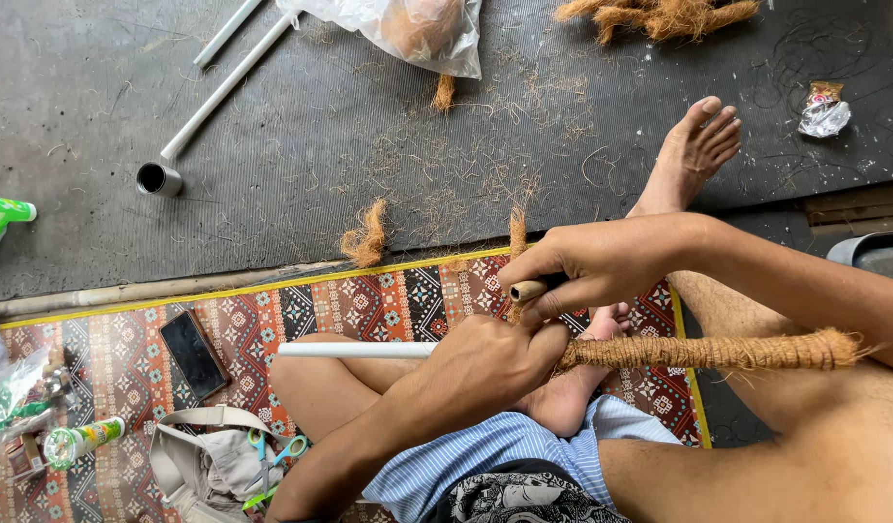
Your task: The person sits on a mat and wraps fibrous material around a white PVC pipe to form a broom head. They repeatedly pull strands of fiber, wrap them tightly around the pipe, and adjust the bundle by hand.
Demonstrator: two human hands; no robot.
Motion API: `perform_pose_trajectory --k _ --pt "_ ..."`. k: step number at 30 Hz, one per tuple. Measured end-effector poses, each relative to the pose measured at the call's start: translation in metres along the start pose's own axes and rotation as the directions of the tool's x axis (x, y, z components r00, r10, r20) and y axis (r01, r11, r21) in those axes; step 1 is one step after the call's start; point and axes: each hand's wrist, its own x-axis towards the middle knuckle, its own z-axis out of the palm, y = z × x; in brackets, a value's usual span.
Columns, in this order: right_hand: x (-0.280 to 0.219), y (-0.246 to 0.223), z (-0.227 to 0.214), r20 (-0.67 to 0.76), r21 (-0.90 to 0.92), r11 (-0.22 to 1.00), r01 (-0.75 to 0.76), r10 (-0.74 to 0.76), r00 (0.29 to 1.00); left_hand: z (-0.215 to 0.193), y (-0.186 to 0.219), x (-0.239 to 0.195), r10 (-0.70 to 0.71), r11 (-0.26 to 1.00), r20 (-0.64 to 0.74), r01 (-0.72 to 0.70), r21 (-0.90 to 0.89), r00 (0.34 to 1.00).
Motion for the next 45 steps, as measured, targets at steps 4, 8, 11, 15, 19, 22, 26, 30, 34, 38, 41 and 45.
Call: perform_pose_trajectory --k 4,8,11,15,19,22,26,30,34,38,41,45 --pt "0.002 0.009 0.001 -0.046 0.113 0.993 0.025 -0.020 0.999 -0.006 0.003 0.001 -0.007 1.000 -0.095 0.005 -0.017 0.995" --pt "0.006 0.016 0.001 -0.184 0.276 0.951 0.141 -0.091 0.979 -0.011 -0.004 0.003 -0.091 0.989 -0.298 0.051 -0.141 0.950" --pt "0.008 0.017 0.000 -0.431 0.314 0.928 0.202 -0.050 0.901 -0.010 -0.019 0.009 -0.254 0.923 -0.407 0.094 -0.374 0.877" --pt "0.019 0.021 -0.005 -0.604 0.529 0.792 0.305 0.098 0.791 0.006 -0.040 0.027 -0.505 0.492 -0.334 -0.053 -0.869 0.796" --pt "0.020 0.031 -0.010 -0.615 0.662 0.646 0.381 0.177 0.768 0.038 -0.063 0.051 -0.571 -0.055 -0.200 -0.281 -0.958 0.797" --pt "0.017 0.038 -0.013 -0.616 0.647 0.675 0.354 0.188 0.765 0.064 -0.078 0.061 -0.515 -0.287 -0.175 -0.361 -0.887 0.839" --pt "0.013 0.046 -0.014 -0.648 0.473 0.871 0.133 0.242 0.722 0.092 -0.087 0.064 -0.428 -0.413 -0.123 -0.315 -0.855 0.895" --pt "0.010 0.053 -0.011 -0.647 0.480 0.877 0.015 0.343 0.681 0.104 -0.090 0.069 -0.398 -0.378 -0.080 -0.243 -0.893 0.914" --pt "0.008 0.062 -0.008 -0.639 0.503 0.864 0.035 0.345 0.687 0.104 -0.091 0.065 -0.338 -0.336 -0.121 -0.240 -0.911 0.933" --pt "0.007 0.065 -0.008 -0.661 0.436 0.899 0.040 0.290 0.692 0.099 -0.093 0.060 -0.331 -0.408 -0.036 -0.178 -0.895 0.943" --pt "0.005 0.062 -0.008 -0.621 0.492 0.870 0.026 0.330 0.711 0.095 -0.095 0.059 -0.322 -0.344 -0.033 -0.150 -0.927 0.946" --pt "-0.005 0.059 -0.008 -0.630 0.400 0.917 -0.006 0.279 0.725 0.089 -0.099 0.056 -0.384 -0.172 -0.004 -0.075 -0.982 0.923"
